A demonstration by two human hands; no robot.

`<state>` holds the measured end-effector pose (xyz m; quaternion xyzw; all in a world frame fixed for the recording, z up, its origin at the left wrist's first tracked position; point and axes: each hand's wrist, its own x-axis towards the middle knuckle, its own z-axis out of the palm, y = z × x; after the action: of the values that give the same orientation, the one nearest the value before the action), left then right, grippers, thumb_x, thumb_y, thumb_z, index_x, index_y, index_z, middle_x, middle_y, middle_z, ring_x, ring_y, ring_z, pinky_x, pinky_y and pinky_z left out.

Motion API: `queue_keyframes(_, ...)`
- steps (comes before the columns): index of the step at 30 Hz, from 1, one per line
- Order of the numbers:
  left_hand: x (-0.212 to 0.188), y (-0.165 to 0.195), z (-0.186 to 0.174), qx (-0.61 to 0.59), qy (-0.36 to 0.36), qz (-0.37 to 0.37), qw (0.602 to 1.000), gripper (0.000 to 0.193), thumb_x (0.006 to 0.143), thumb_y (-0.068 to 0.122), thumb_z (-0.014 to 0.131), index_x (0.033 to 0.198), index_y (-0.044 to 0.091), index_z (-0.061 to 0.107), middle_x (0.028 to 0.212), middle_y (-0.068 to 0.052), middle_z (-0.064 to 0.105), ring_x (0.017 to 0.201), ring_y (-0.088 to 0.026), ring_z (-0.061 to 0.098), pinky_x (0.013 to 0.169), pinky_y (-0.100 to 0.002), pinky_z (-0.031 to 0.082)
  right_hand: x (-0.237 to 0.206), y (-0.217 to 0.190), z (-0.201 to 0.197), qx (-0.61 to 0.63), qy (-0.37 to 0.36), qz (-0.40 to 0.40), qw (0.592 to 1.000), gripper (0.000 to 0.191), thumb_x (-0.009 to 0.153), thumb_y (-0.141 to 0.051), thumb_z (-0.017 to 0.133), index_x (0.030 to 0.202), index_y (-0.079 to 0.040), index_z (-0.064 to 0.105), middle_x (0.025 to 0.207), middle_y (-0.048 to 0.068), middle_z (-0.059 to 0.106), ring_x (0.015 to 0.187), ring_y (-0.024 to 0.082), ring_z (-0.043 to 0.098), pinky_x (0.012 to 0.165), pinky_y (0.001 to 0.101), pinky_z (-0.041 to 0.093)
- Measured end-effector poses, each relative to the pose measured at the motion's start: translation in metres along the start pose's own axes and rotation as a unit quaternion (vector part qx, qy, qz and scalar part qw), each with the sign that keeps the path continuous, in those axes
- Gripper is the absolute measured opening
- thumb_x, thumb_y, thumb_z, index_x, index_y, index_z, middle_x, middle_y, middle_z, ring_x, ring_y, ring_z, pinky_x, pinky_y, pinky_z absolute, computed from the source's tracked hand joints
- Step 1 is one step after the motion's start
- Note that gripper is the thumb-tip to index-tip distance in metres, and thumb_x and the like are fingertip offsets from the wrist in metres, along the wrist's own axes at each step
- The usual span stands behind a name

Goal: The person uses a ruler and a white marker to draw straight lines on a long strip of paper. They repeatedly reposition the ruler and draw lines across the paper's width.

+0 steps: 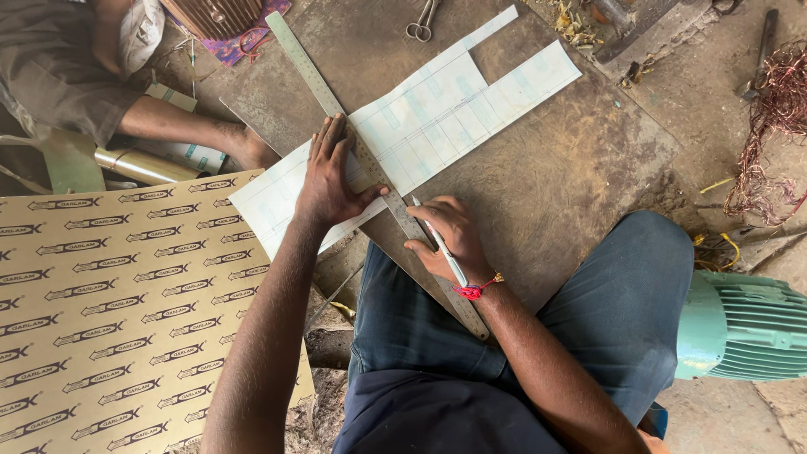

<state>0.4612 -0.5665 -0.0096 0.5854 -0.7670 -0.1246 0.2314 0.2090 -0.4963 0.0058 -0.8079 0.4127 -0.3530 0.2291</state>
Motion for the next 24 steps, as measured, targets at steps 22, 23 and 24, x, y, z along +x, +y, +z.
queue_keyframes(22,0.009,-0.002,-0.006,-0.031,0.019,0.009,0.999,0.099,0.06,0.052,0.101,0.128,-0.01,0.063,0.159,-0.032,0.037,0.152,-0.047,0.028,0.123,-0.063,0.026,0.029,0.02,0.018,0.181,0.067,0.092,0.977,0.009,0.085,0.002,0.067,0.093,0.001,0.071,0.076,0.004,0.071,0.068,0.007,0.068,0.059,0.0237,0.053)
queue_keyframes(23,0.01,-0.002,-0.006,-0.033,0.023,0.012,0.999,0.098,0.06,0.051,0.101,0.128,-0.009,0.064,0.159,-0.032,0.037,0.152,-0.047,0.028,0.123,-0.062,0.027,0.031,0.02,0.018,0.185,0.065,0.093,0.976,0.008,0.085,0.003,0.067,0.092,0.001,0.072,0.076,0.004,0.071,0.068,0.008,0.068,0.059,0.0241,0.054)
queue_keyframes(24,0.01,-0.003,-0.006,-0.035,0.026,0.014,0.999,0.097,0.06,0.051,0.101,0.127,-0.009,0.064,0.159,-0.032,0.037,0.152,-0.047,0.028,0.124,-0.062,0.027,0.032,0.02,0.018,0.175,0.067,0.093,0.978,0.008,0.085,0.002,0.068,0.091,0.001,0.072,0.076,0.004,0.072,0.068,0.008,0.068,0.059,0.0243,0.054)
